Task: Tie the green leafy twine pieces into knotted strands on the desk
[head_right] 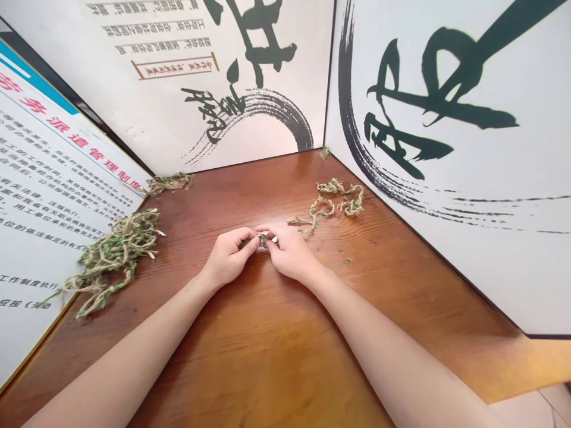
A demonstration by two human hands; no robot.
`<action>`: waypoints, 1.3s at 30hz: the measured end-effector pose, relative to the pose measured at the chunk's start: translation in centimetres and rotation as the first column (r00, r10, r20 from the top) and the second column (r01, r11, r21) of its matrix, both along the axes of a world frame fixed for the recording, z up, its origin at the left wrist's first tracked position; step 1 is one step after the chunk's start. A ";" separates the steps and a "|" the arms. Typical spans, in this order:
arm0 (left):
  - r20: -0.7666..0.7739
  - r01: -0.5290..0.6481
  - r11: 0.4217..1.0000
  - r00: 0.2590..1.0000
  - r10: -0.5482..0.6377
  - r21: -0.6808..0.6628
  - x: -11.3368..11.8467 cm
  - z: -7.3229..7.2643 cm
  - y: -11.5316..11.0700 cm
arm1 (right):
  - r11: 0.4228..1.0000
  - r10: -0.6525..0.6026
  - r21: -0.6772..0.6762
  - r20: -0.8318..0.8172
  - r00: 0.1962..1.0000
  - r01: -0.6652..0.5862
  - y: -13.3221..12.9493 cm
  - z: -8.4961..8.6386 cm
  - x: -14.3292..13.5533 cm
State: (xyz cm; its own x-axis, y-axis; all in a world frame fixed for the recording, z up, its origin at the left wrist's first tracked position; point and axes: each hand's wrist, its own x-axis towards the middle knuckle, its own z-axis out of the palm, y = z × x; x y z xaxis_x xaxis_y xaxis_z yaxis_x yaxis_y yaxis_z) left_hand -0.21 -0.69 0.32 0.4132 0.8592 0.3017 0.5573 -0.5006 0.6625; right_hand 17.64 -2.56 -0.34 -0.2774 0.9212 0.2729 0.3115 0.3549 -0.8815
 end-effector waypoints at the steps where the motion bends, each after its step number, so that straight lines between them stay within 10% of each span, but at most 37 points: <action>1: -0.010 -0.014 1.000 1.000 0.015 0.006 0.0 0.0 0.0 | 1.000 -0.002 0.012 0.025 1.000 0.001 0.0 0.0 0.0; 10: -0.038 -0.080 0.997 0.996 0.080 -0.007 0.0 0.3 -0.4 | 0.997 -0.074 0.013 0.216 0.973 0.073 -0.3 0.8 0.1; 39: 0.298 -0.035 0.962 0.947 0.118 -0.271 -0.4 0.4 0.3 | 0.968 -0.059 -0.249 -0.059 0.997 0.043 1.0 0.5 1.2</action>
State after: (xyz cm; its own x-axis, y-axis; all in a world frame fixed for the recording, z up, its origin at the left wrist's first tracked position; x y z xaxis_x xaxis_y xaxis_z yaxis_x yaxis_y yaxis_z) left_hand -0.62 -0.41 0.70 0.2654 0.9496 0.1667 0.3341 -0.2528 0.9080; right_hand 18.88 -1.60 0.20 -0.2174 0.9747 0.0512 0.2624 0.1089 -0.9588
